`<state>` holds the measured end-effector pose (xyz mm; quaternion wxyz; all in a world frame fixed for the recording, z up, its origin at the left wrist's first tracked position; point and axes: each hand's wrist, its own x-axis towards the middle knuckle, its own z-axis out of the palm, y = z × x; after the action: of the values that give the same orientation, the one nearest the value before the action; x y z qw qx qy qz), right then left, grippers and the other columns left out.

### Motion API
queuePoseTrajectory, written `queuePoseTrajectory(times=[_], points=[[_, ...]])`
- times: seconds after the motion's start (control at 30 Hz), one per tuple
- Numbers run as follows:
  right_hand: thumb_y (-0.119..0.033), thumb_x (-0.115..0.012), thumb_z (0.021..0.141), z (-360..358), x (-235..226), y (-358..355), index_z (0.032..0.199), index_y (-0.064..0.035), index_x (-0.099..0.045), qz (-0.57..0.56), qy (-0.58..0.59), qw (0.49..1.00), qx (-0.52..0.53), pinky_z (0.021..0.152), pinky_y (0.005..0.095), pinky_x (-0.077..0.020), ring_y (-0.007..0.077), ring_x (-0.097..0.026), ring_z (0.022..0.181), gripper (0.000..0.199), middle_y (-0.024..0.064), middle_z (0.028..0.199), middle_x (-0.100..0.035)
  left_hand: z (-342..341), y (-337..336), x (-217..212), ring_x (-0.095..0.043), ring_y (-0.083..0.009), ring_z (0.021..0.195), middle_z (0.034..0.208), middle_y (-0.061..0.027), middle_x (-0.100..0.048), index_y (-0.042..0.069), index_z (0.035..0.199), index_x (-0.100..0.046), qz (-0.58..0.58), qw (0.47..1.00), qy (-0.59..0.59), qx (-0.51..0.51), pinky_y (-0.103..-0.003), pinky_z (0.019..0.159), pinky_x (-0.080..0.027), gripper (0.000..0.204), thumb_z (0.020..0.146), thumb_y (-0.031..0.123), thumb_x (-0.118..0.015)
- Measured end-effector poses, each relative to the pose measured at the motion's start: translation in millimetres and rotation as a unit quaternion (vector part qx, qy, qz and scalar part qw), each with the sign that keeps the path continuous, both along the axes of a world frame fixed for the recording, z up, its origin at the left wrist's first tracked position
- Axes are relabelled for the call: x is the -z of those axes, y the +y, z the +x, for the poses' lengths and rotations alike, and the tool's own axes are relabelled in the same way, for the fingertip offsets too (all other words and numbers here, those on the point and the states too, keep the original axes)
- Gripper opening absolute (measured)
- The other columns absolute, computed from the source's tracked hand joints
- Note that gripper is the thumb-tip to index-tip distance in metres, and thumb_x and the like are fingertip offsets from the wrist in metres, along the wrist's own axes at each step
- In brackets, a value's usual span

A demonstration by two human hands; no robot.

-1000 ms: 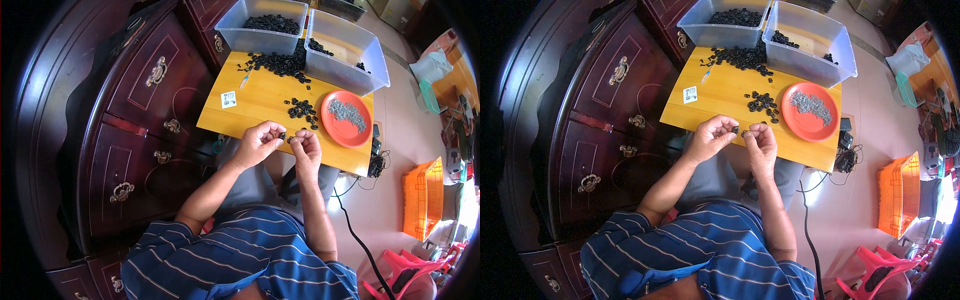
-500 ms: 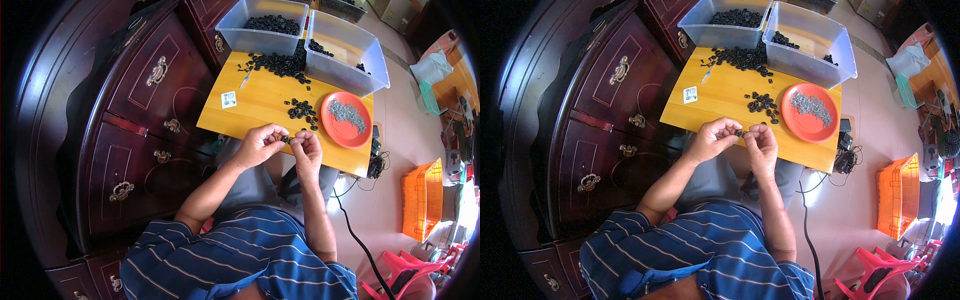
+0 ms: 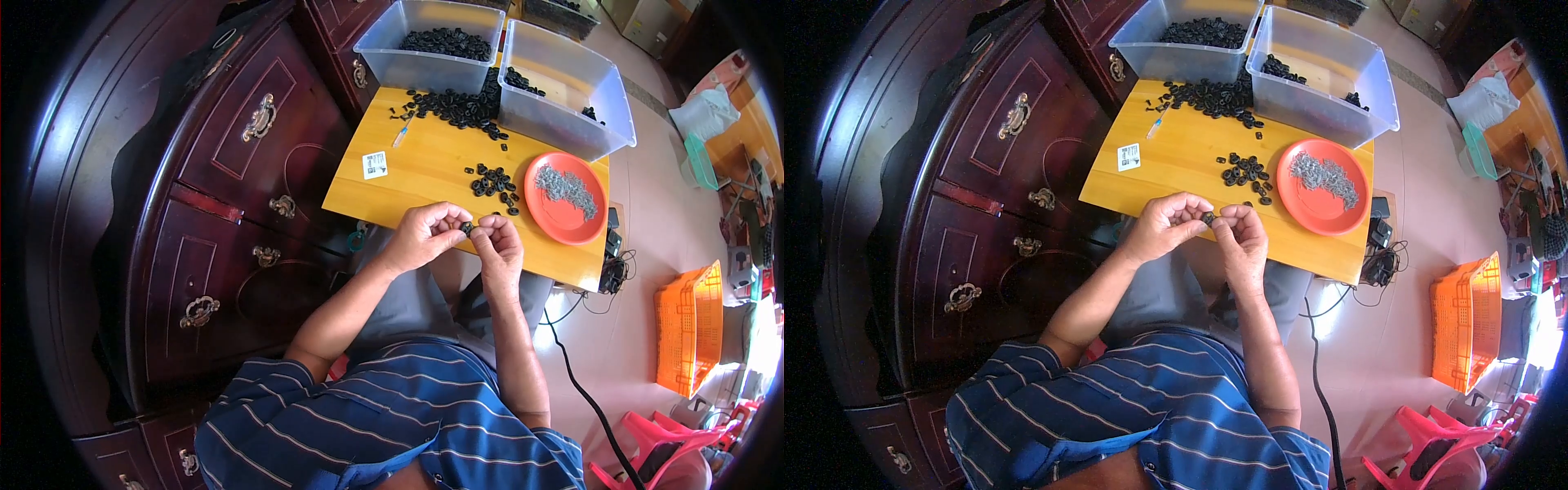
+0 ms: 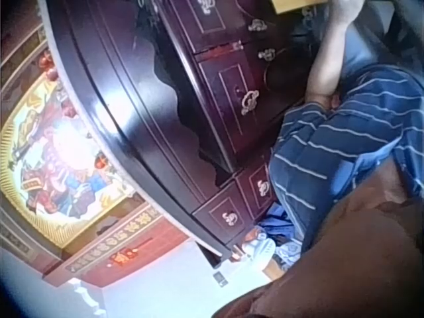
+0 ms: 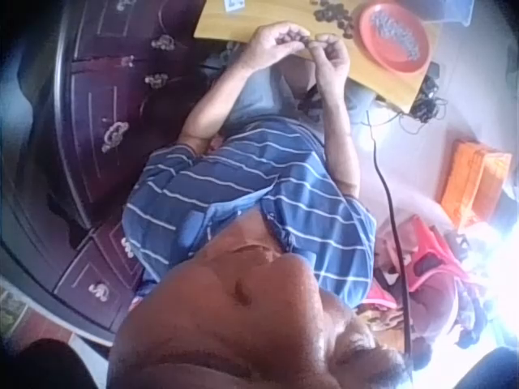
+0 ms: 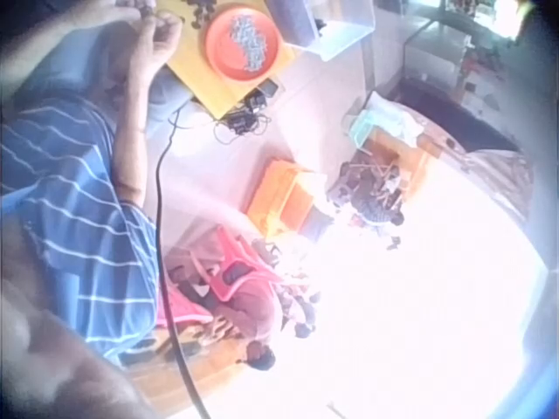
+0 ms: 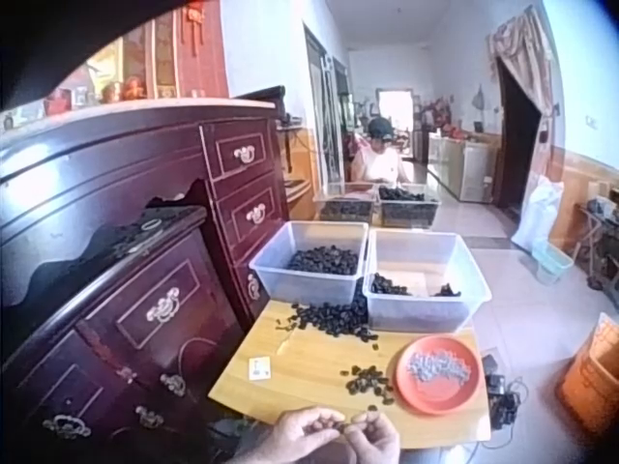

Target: The person picks up metal pins from a plate and inserts them into black plastic pieces by hand.

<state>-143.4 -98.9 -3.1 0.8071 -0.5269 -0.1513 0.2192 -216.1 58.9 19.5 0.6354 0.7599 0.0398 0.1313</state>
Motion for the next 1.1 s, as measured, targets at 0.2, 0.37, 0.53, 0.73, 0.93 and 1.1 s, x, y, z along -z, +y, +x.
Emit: queuePoseTrajectory(times=[0.2, 0.37, 0.53, 0.73, 0.93, 1.1], points=[[0.001, -0.065, 0.095, 0, -2, 0, 0.109, -0.0024, -0.060, -0.007, 0.012, 1.000, -0.001, 0.079, 0.0187, -0.0447, 0.0037, -0.056, 0.084, 0.015, -0.0029, 0.091, -0.061, 1, 0, 0, -0.060, -0.0022, 0.072, 0.084, 0.0023, -0.065, 0.000, 0.110, -0.068, -0.014, 1.000, 0.001, -0.005, -0.019, 0.066, -0.051, 0.022, 0.089, -0.005, -0.069], [-0.001, -0.066, 0.095, 2, 1, -3, 0.113, 0.0004, -0.063, -0.040, 0.033, 0.998, -0.029, 0.080, 0.0200, -0.0475, 0.0057, -0.061, 0.085, 0.019, 0.0003, 0.095, -0.067, 2, 6, 3, -0.058, -0.0025, 0.069, 0.082, 0.0027, -0.064, 0.001, 0.108, -0.070, 0.000, 1.000, -0.001, 0.006, -0.019, 0.064, -0.050, 0.021, 0.088, -0.004, -0.071], [-0.008, -0.069, 0.096, 6, 11, -7, 0.111, 0.0008, -0.068, -0.031, 0.104, 0.990, -0.090, 0.079, 0.0220, -0.0507, 0.0089, -0.065, 0.084, 0.018, 0.0039, 0.098, -0.072, 4, 9, -3, -0.053, -0.0045, 0.065, 0.077, 0.0028, -0.061, 0.002, 0.105, -0.073, 0.038, 0.999, -0.022, 0.027, -0.022, 0.060, -0.047, 0.020, 0.085, -0.002, -0.072], [-0.014, -0.066, 0.099, 6, 8, -8, 0.109, -0.0007, -0.069, -0.020, 0.134, 0.983, -0.123, 0.078, 0.0236, -0.0504, 0.0095, -0.064, 0.084, 0.017, 0.0034, 0.095, -0.071, 6, 10, -10, -0.051, -0.0063, 0.063, 0.073, 0.0025, -0.057, 0.004, 0.100, -0.075, 0.044, 0.997, -0.022, 0.052, -0.023, 0.059, -0.045, 0.018, 0.082, -0.001, -0.073], [-0.015, -0.064, 0.100, 3, 7, -3, 0.106, -0.0024, -0.069, 0.041, 0.202, 0.972, -0.111, 0.078, 0.0222, -0.0477, 0.0078, -0.062, 0.085, 0.015, 0.0020, 0.094, -0.070, 5, -4, -24, -0.068, -0.0266, 0.095, 0.109, -0.0111, -0.064, 0.007, 0.124, -0.061, 0.319, 0.946, -0.057, 0.001, -0.036, 0.077, -0.057, 0.051, 0.077, 0.009, -0.081], [-0.015, -0.064, 0.100, 2, 16, 1, 0.105, -0.0030, -0.069, 0.057, 0.217, 0.972, -0.076, 0.077, 0.0222, -0.0472, 0.0068, -0.060, 0.082, 0.014, 0.0018, 0.094, -0.070, 5, -12, -23, -0.068, -0.0307, 0.097, 0.106, -0.0110, -0.066, 0.007, 0.116, -0.066, 0.390, 0.915, -0.077, -0.061, -0.039, 0.081, -0.057, 0.041, 0.077, 0.009, -0.079]])
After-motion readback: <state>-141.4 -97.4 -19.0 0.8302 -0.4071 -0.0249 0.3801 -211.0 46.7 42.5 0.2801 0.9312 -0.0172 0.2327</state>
